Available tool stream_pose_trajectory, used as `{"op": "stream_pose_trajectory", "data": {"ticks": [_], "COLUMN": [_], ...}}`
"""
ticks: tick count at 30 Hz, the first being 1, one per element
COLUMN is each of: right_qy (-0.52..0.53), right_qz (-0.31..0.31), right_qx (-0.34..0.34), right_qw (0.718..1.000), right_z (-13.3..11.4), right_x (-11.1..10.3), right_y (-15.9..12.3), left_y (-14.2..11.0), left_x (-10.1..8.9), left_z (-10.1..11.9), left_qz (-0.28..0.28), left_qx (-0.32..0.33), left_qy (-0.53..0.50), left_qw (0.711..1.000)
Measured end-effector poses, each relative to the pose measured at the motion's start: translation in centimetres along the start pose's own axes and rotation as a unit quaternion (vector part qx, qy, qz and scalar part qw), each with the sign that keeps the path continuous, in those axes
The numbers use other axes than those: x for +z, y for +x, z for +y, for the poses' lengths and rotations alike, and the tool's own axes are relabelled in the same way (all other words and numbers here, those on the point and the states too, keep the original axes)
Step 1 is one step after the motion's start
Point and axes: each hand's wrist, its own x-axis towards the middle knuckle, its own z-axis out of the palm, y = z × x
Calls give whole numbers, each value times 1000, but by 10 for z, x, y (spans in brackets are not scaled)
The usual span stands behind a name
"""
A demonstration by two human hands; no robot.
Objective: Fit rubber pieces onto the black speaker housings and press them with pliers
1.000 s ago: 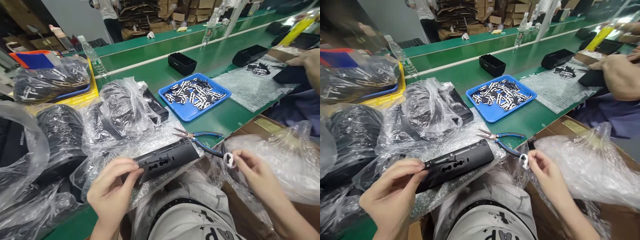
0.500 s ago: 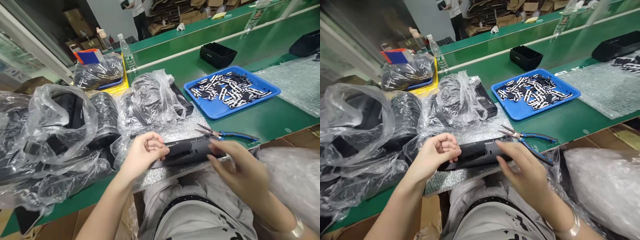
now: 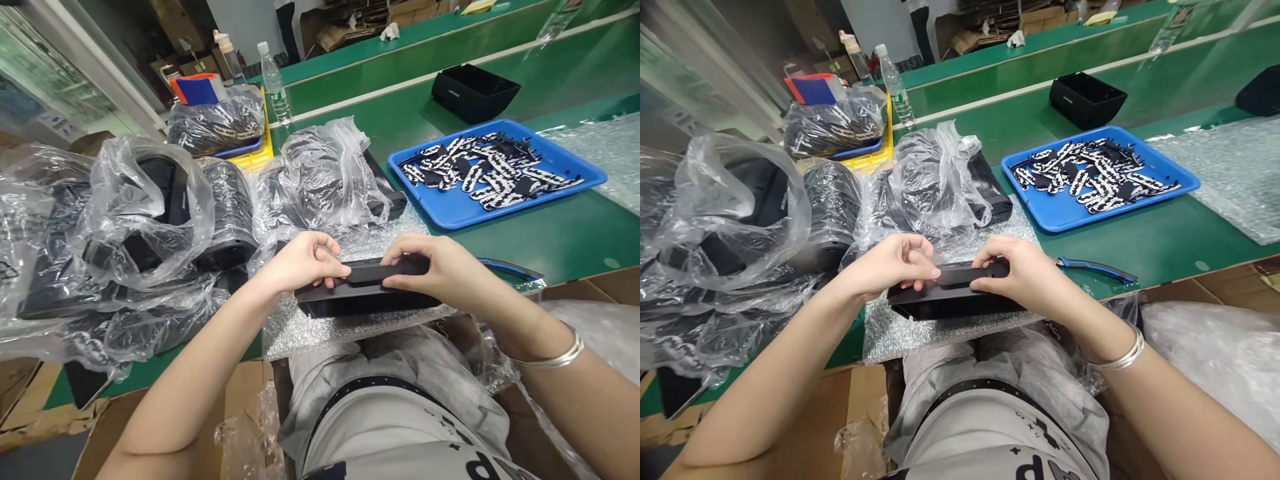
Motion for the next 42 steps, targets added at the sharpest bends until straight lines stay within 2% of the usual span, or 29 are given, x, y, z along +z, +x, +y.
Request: {"op": "stream_pose_trajectory", "data": {"ticks": [7,13,18,26,31,34,36,39,42], "right_qy": [2,18,9,-16,-14,-13,-11,-12,-46], "right_qz": [-30,14,3,14,16,15,17,27,79], "right_qx": [17,9,6,37,38,29,20,2,-46], "right_qw": [999,1000,1000,999,999,999,1000,1000,995], "right_z": [-2,0,0,1,2,3,4,6,6], "right_x": [-7,-10,-9,-3,-2,-4,-5,-1,8], "right_y": [7,6,7,15,18,17,15,5,-12], "left_y": [2,4,4,0,-1,-3,-7,-17,-29], "left_x": [0,-1,-1,4,4,7,12,22,33], "left_z": [3,4,2,3,0,-3,-7,-18,-33], "left_qz": [6,5,-10,68,75,79,101,159,201], "left_qx": [-7,-19,-9,19,32,63,106,192,252], "left_qy": [34,17,19,93,86,97,138,223,256], "left_qw": [999,1000,1000,993,993,990,979,942,911]}}
